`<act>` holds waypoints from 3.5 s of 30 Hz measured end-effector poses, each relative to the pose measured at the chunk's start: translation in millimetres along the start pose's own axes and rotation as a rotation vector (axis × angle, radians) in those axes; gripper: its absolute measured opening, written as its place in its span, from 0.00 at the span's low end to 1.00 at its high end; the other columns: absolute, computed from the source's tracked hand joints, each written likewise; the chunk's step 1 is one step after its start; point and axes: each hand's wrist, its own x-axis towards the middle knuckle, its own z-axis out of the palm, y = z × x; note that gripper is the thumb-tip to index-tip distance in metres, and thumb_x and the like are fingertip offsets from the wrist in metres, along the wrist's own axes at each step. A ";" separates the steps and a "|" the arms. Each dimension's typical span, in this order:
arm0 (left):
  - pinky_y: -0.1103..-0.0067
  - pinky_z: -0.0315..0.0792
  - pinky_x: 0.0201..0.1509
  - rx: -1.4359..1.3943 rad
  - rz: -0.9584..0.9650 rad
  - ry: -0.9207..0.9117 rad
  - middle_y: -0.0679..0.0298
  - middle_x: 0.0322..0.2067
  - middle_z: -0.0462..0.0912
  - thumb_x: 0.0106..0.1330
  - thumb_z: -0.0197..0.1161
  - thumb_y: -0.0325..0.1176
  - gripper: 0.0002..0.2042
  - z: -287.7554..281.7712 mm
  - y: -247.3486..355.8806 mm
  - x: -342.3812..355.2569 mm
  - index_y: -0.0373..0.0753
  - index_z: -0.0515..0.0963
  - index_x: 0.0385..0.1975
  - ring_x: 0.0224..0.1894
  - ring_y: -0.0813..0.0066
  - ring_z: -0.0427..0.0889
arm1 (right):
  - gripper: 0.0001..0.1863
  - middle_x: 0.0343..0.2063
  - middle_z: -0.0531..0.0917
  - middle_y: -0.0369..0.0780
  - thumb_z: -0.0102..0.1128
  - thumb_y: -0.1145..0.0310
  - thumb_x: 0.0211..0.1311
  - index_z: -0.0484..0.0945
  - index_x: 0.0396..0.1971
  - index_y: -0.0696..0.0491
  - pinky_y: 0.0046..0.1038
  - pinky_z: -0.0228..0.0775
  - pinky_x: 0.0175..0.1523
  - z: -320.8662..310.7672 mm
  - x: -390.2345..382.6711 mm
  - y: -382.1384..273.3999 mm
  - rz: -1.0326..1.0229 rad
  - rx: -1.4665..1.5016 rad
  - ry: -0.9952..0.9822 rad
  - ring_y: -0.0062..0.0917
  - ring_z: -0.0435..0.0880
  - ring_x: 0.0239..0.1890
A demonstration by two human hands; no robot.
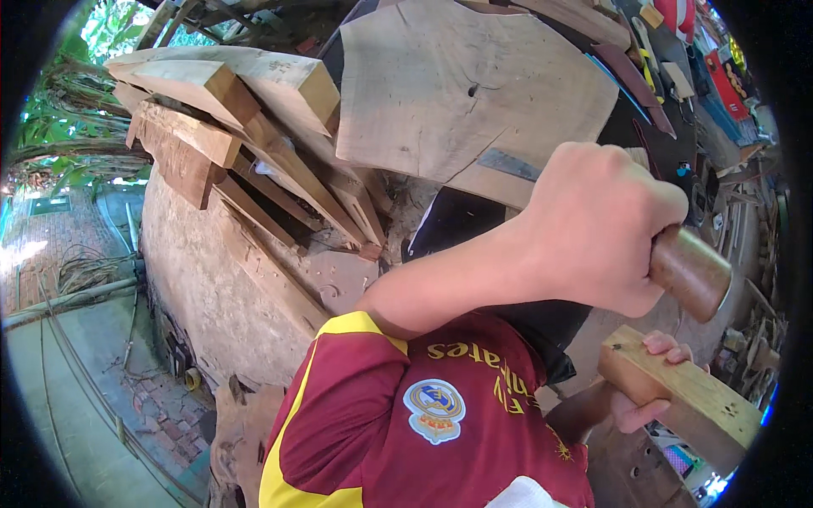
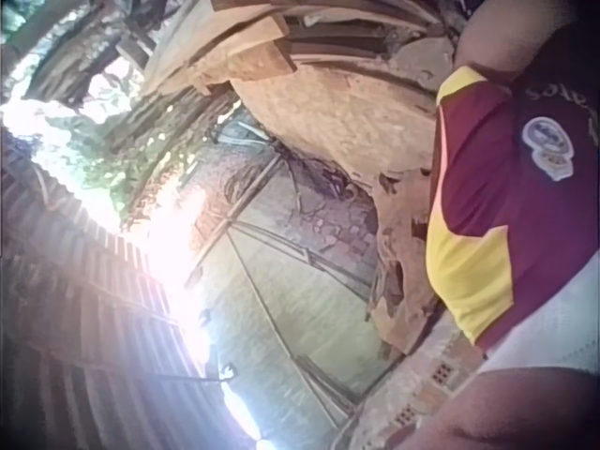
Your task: The person carves a large, irregularly shaped piece of wood using a chisel and a wooden mallet. They repeatedly strike the chisel to remove material along marked lines. The person also uses a brush to sweep away wood shavings and flips the wood to work on different sections.
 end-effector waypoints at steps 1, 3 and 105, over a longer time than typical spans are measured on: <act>0.67 0.68 0.20 -0.003 -0.015 -0.007 0.60 0.11 0.72 0.27 0.63 0.33 0.08 -1.7 -0.2 2.2 0.41 0.71 0.09 0.18 0.56 0.76 | 0.39 0.38 0.66 0.48 0.52 0.49 0.57 0.51 0.62 0.56 0.37 0.60 0.44 -1.4 2.7 0.7 -0.012 0.013 -0.012 0.36 0.68 0.35; 0.67 0.68 0.21 -0.009 -0.044 -0.021 0.60 0.11 0.73 0.27 0.63 0.34 0.08 -2.7 -1.1 6.2 0.42 0.72 0.09 0.18 0.56 0.77 | 0.39 0.39 0.66 0.47 0.52 0.48 0.58 0.51 0.62 0.55 0.37 0.60 0.44 0.1 6.6 1.2 -0.028 0.025 -0.031 0.35 0.67 0.35; 0.65 0.72 0.25 0.094 -0.054 -0.144 0.58 0.17 0.77 0.32 0.65 0.36 0.09 16.7 -12.7 5.5 0.42 0.74 0.14 0.23 0.55 0.80 | 0.30 0.40 0.71 0.39 0.65 0.68 0.39 0.69 0.48 0.57 0.33 0.62 0.52 2.7 82.3 -65.1 0.398 0.143 -0.042 0.28 0.69 0.43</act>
